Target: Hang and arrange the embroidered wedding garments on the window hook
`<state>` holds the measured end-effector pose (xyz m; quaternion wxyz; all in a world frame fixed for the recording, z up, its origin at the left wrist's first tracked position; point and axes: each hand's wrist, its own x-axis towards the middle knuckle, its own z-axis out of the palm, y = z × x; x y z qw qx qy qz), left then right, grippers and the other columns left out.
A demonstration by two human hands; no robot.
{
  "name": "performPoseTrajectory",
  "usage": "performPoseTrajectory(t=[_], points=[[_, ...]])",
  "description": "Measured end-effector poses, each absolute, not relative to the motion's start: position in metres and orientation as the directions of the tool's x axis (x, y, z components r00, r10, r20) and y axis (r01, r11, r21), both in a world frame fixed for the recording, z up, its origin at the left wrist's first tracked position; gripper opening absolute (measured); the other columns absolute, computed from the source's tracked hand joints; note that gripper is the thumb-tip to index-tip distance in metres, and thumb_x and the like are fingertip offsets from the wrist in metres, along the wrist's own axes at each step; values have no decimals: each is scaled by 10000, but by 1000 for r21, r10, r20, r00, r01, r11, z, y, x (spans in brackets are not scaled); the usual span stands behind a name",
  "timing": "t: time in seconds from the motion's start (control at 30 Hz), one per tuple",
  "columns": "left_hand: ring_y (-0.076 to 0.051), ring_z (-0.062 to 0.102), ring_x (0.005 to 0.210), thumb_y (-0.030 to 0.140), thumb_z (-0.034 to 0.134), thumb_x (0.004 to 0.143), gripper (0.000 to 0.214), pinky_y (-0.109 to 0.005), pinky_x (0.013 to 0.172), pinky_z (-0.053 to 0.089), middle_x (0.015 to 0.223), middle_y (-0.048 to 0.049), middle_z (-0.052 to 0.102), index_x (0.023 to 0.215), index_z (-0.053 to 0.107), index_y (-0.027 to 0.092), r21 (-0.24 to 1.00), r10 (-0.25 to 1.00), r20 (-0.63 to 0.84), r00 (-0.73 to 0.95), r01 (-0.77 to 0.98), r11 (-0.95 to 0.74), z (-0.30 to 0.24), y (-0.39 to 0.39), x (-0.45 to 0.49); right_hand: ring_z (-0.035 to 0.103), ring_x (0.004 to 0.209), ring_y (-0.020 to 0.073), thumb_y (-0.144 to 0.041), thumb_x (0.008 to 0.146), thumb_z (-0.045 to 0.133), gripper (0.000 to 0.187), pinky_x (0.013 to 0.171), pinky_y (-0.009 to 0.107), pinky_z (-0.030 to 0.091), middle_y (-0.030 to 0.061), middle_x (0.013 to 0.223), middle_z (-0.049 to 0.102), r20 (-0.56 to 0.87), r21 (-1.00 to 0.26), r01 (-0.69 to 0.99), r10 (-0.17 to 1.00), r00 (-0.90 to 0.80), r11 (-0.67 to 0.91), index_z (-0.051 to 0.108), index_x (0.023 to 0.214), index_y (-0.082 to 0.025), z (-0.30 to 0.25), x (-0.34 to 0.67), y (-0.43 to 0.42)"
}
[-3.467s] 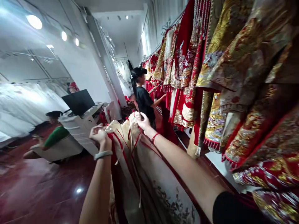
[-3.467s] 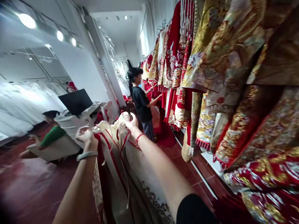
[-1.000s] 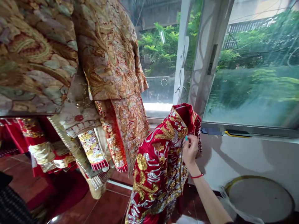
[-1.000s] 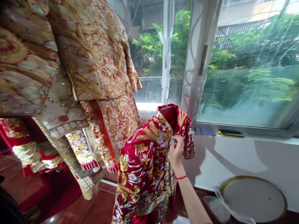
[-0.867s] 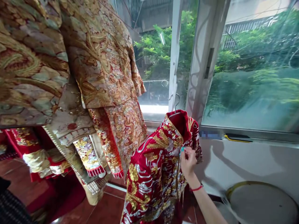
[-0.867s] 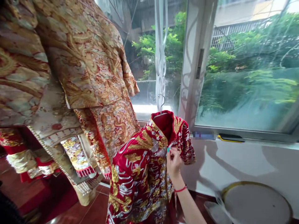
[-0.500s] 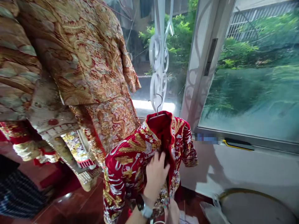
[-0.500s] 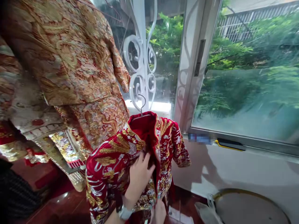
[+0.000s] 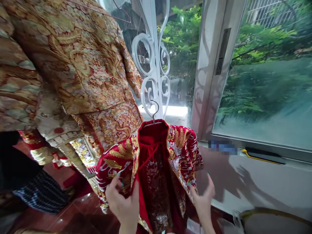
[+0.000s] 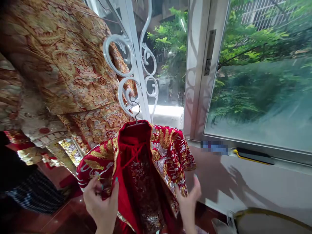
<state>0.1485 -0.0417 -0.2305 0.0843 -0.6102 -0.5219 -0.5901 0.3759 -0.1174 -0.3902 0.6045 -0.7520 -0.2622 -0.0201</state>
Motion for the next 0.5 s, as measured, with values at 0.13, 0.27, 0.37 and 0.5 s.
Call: performPoseTrajectory(t=[0.13,0.27,0.37,0.5], points=[[-291,637,968,511,466,857,423,-428,896,512,974,-112,686,1040,671,189,671,774,616,-145,612,-419,-210,-36,123,178,1446,422,-467,856,584,716,1077,719,198,224,1564,242,689,-621,783,491,533,22,324,1456,-175,-308,345,-59],[-309,681,803,588,518,735,438,-401,750,562,776,-90,728,797,688,189,760,863,472,-179,580,-295,-185,-28,76,541,1231,275,-242,941,428,487,1027,502,422,155,1370,554,732,-634,762,422,536,132,430,1427,-210,-280,370,-60],[-273,665,758,547,529,708,390,-353,717,556,730,-48,720,775,672,189,673,790,578,-203,667,-321,-132,-14,45,637,1049,240,-191,893,451,409,946,397,479,121,1158,683,784,-602,779,312,536,174,602,1273,-191,-260,427,-72],[-242,636,750,468,458,768,405,-353,749,532,764,-43,730,872,684,148,460,763,646,-32,814,-355,-57,42,40,637,986,261,-192,767,463,377,916,400,478,128,1035,702,785,-613,766,254,565,192,714,1045,-152,-200,497,-31]])
